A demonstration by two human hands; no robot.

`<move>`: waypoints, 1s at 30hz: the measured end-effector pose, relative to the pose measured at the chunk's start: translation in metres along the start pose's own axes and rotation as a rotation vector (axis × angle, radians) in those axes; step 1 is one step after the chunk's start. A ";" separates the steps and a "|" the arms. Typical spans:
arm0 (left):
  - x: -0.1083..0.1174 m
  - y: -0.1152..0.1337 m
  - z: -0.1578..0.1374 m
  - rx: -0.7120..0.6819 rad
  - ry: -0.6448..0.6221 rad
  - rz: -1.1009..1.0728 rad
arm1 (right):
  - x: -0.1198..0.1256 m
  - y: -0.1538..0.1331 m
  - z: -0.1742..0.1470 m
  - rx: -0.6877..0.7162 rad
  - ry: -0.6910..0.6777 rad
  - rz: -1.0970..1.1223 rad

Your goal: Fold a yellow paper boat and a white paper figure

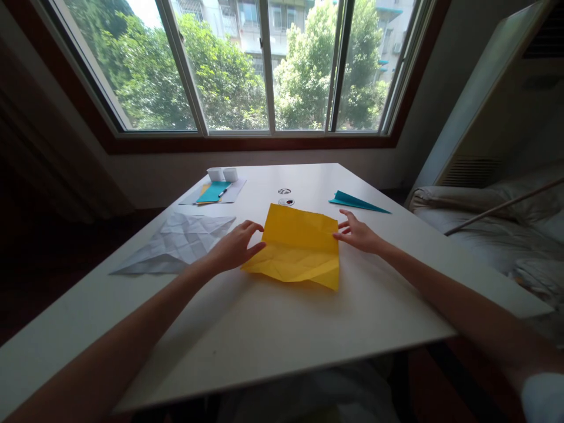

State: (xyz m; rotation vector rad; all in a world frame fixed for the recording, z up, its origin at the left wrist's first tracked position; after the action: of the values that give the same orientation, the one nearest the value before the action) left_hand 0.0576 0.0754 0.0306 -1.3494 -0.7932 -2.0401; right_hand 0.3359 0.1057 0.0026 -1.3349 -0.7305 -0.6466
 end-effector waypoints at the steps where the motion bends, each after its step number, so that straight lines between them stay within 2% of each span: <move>1: -0.003 0.010 0.000 -0.057 -0.043 0.021 | 0.001 -0.005 -0.001 0.074 0.039 -0.097; 3: -0.010 0.025 -0.001 -0.124 -0.140 0.023 | -0.001 -0.017 -0.006 0.240 0.081 -0.281; 5: -0.015 0.033 -0.004 -0.148 -0.214 0.007 | -0.010 -0.026 -0.012 0.363 0.043 -0.403; 10: -0.026 0.028 -0.009 -0.139 -0.348 -0.001 | -0.028 -0.039 -0.025 0.502 -0.233 -0.354; 16: -0.026 -0.011 -0.007 0.047 -0.301 0.031 | -0.021 -0.047 -0.028 0.447 -0.302 -0.270; 21: -0.026 -0.032 -0.009 0.131 -0.276 0.029 | -0.015 -0.037 -0.019 0.350 -0.159 -0.366; 25: -0.026 -0.037 -0.007 0.148 -0.228 -0.082 | -0.011 -0.023 -0.009 0.290 -0.097 -0.414; 30: -0.027 -0.052 -0.009 0.268 -0.152 -0.293 | -0.015 -0.010 -0.002 0.239 -0.165 -0.350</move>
State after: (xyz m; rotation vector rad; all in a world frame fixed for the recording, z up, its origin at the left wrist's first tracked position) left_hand 0.0235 0.1073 -0.0062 -1.3051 -1.3494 -1.9694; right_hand 0.3184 0.1028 -0.0033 -1.0561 -1.1553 -0.7051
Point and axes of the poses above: each hand's wrist, its own z-axis towards the middle knuckle, its own x-axis out of the back of the hand, y = z × x, the point moved 9 cm from there along z, towards the middle knuckle, and after that the axes turned 8 degrees about -x, right-handed, at the moved point
